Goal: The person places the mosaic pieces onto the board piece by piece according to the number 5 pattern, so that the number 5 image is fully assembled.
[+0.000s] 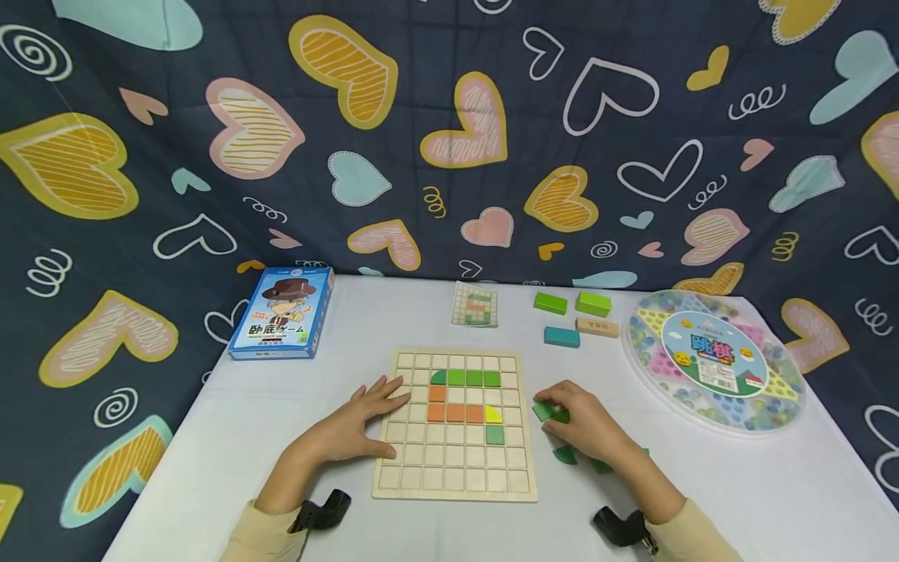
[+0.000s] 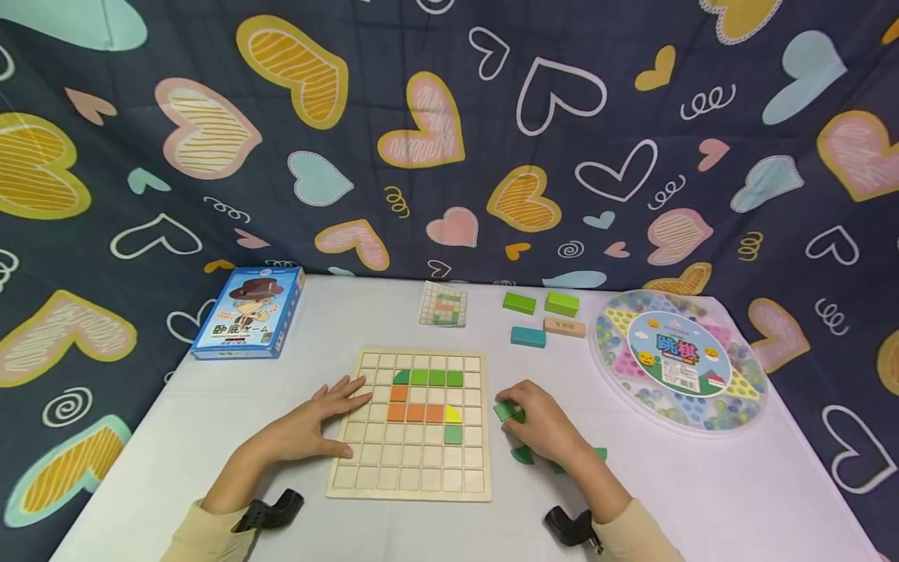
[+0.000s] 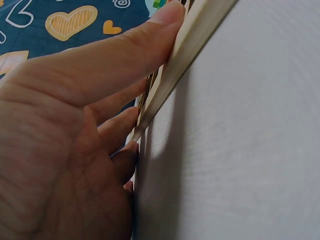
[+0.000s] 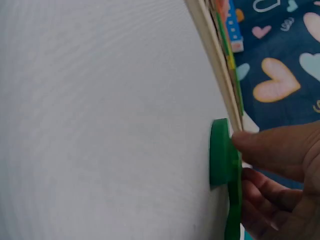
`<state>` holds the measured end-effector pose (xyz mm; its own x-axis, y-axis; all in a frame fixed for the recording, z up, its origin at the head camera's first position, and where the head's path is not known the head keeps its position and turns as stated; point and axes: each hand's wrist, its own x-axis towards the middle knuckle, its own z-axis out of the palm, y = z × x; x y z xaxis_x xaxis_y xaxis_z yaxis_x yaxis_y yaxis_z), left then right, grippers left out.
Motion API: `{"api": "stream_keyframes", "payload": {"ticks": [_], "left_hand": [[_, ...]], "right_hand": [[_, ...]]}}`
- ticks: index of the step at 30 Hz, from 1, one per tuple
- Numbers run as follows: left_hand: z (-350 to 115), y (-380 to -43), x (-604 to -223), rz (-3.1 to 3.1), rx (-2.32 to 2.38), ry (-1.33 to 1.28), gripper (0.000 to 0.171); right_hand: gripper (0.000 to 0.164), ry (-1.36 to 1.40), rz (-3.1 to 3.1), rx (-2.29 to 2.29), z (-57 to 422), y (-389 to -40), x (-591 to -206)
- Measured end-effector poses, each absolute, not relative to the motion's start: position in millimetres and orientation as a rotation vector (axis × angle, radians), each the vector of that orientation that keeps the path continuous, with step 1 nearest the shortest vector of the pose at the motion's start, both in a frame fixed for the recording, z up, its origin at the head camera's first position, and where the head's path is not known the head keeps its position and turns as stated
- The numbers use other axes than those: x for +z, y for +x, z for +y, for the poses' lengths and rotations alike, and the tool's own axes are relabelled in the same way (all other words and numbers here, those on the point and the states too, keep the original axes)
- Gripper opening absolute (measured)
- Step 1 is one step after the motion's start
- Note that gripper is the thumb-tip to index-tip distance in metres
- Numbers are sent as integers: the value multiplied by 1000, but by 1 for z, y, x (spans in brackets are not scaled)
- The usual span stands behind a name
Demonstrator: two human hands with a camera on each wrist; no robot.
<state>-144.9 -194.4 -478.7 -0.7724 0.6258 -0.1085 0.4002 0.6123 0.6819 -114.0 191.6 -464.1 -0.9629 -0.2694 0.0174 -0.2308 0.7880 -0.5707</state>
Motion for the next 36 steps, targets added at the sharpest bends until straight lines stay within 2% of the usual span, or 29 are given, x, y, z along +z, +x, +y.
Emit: {"api": "stream_keyframes", "payload": {"ticks": [8, 19, 26, 36], "left_hand": [[-193, -145, -481, 2493, 962, 857, 87], [-193, -147, -475, 2500, 945, 831, 86], [-193, -146, -477, 2490, 950, 830, 87], [-195, -145, -477, 2498, 948, 821, 87]], "right_hand": [[22, -419, 2973, -838, 191, -116, -465], [24, -691, 2893, -910, 146, -76, -461], [25, -806, 2956, -787, 133, -73, -469], [31, -780, 2963, -820, 130, -70, -471]]}}
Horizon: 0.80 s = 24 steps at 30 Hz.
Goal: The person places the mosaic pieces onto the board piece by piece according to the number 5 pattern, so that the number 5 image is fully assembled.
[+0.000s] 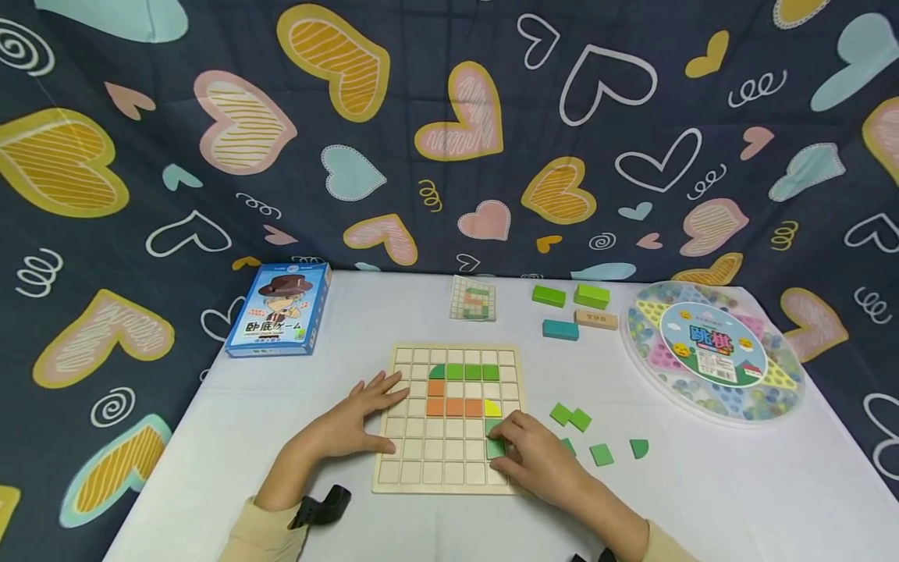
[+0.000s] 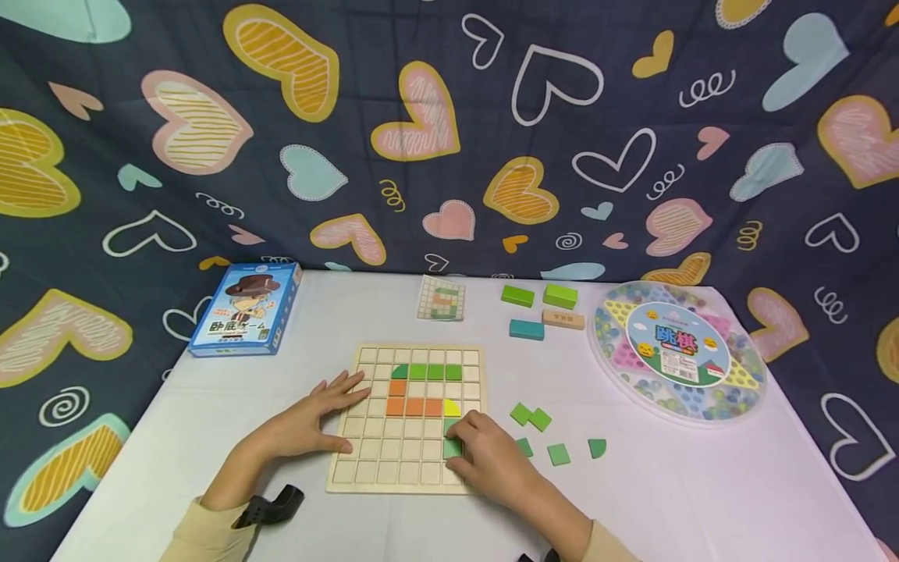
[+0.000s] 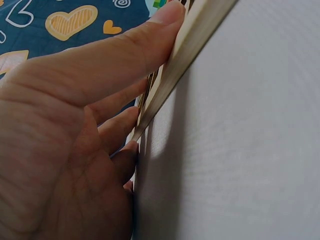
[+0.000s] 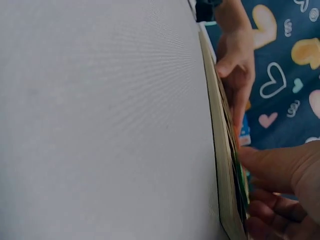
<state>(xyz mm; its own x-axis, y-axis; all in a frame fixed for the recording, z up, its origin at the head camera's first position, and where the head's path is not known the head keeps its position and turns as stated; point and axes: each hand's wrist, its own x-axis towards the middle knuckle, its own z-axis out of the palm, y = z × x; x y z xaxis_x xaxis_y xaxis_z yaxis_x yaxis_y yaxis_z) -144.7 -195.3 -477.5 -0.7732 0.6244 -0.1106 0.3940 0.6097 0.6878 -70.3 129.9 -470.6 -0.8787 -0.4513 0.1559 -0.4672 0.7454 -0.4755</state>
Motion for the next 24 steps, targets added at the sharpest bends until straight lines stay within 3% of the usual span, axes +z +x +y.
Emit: {"api": "stream_keyframes", "payload": {"ticks": [6, 16, 24], "left_hand": [[-200, -141, -478, 2499, 967, 794, 87], [-201, -141, -473, 2498, 958, 823, 86], [-195, -145, -475, 2500, 959, 861, 86]], "right_hand": [[36, 653, -2880, 832, 155, -66, -461], [43, 194, -2978, 799, 268, -44, -456], [25, 150, -2980, 770, 303, -39, -466]]}}
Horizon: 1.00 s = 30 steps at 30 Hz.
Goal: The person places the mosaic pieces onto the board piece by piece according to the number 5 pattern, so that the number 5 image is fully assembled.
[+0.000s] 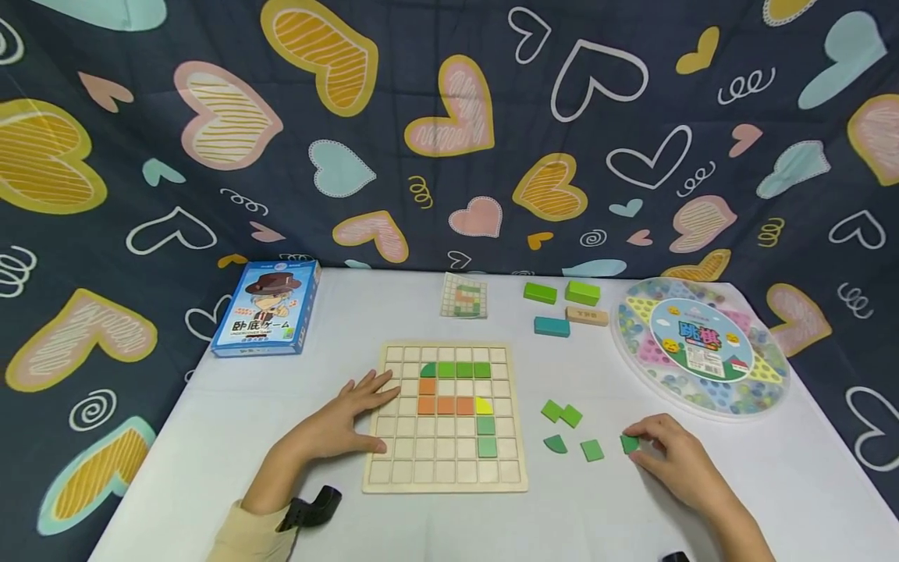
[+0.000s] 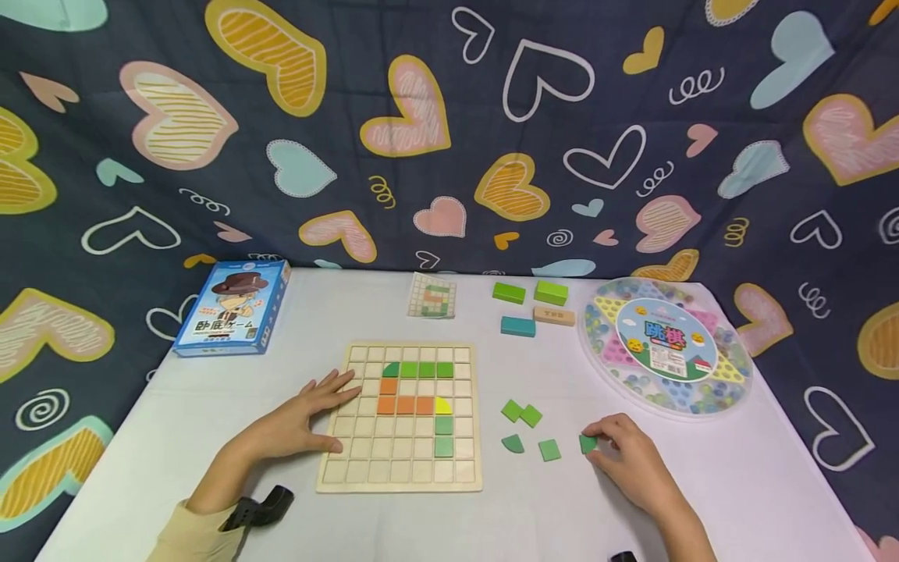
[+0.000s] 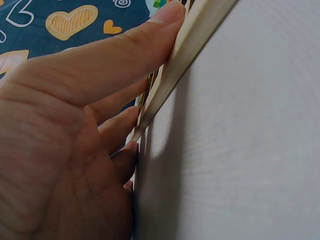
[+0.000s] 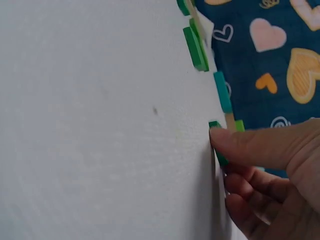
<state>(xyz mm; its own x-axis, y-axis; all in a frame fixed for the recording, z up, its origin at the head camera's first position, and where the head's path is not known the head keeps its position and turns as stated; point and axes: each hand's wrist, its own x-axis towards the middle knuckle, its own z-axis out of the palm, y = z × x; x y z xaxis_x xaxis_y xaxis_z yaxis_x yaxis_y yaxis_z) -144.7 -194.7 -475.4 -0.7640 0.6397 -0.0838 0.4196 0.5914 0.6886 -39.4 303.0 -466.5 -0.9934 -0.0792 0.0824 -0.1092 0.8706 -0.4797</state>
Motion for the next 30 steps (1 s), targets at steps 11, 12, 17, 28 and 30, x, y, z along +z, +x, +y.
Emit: {"api": "stream_keyframes", "payload": {"ticks": [11, 12, 17, 28, 30], "left_hand": [[-194, -146, -477, 2489, 962, 831, 86], [-194, -146, -477, 2491, 965, 828, 86], [-195, -146, -475, 2497, 966, 814, 86], [-194, -146, -476, 2487, 951, 808, 86], [-194, -146, -475, 2482, 957, 804, 86]], "right_hand": [[26, 432, -2814, 999, 233, -42, -457], [25, 484, -2810, 1051, 222, -44, -457], [23, 676, -2850, 1210, 170, -50, -460], [18, 804, -2838, 1021, 133, -51, -476], [19, 809, -2828, 1017, 132, -50, -477]]}}
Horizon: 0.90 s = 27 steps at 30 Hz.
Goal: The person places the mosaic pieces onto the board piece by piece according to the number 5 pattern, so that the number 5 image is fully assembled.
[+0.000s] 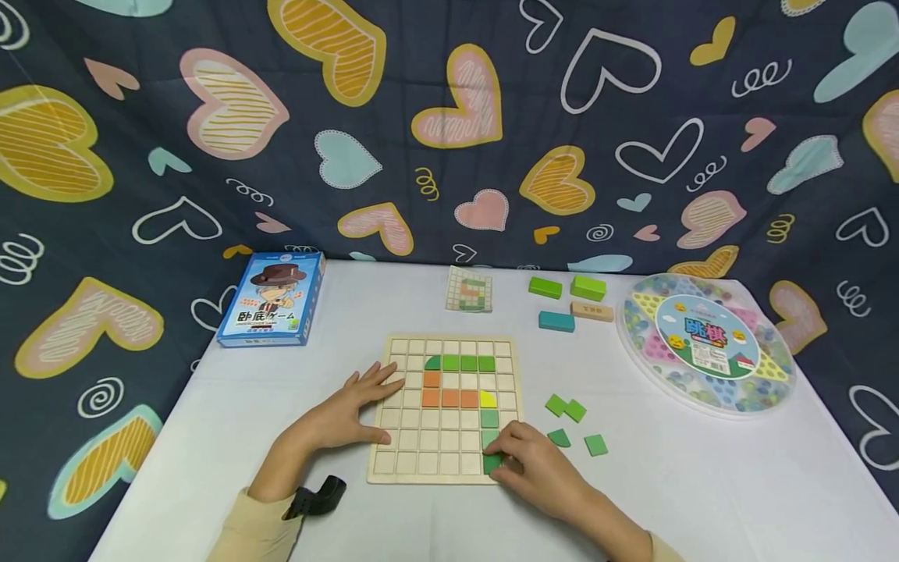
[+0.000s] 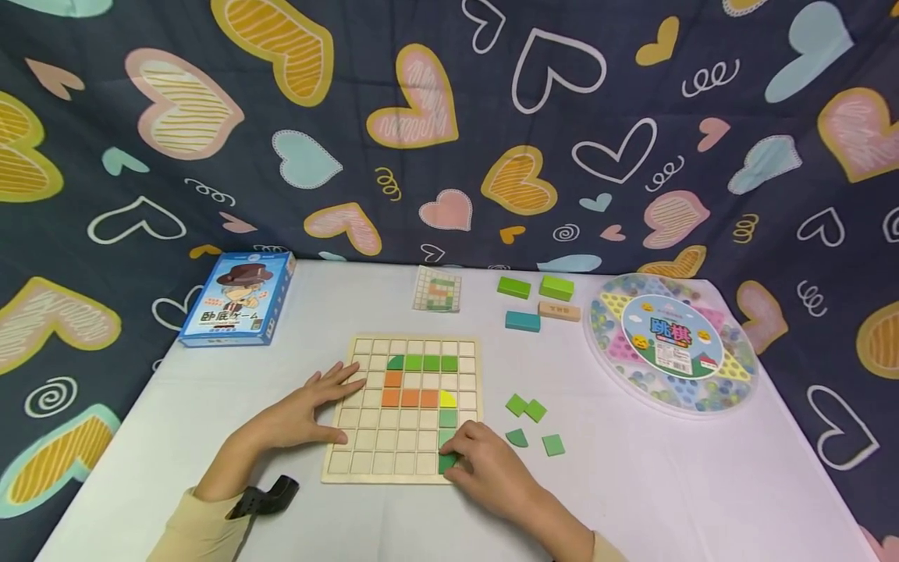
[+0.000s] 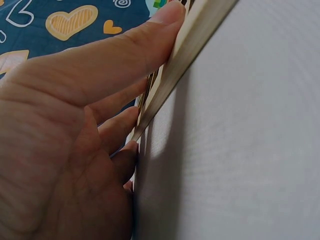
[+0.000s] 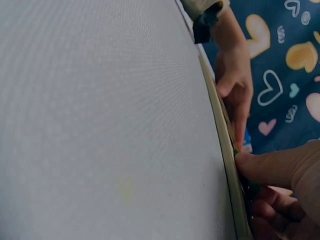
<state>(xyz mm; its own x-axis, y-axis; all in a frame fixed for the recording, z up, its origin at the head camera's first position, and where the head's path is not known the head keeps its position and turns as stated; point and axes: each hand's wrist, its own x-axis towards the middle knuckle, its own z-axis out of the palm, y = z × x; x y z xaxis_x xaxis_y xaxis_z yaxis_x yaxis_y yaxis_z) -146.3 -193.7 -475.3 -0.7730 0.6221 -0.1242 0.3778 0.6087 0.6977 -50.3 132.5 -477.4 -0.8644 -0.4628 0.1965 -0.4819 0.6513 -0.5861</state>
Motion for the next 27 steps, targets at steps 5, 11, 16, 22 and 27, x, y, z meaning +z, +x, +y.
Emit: {"api": "stream_keyframes", "payload": {"ticks": [5, 11, 16, 22, 27], "left_hand": [[-194, -146, -474, 2483, 955, 805, 86], [-194, -146, -475, 2481, 958, 812, 86], [-193, -146, -476, 2482, 963, 812, 86], [-193, -146, -475, 2490, 962, 818, 86], [-193, -146, -476, 2493, 955, 820, 86]], "right_hand": [[20, 802, -2817, 1078, 132, -51, -479], [29, 774, -2839, 1144, 140, -48, -475], [33, 585, -2839, 1076, 175, -46, -466], [40, 353, -2962, 818, 231, -41, -463], [30, 348, -3000, 826, 250, -40, -466]]}}
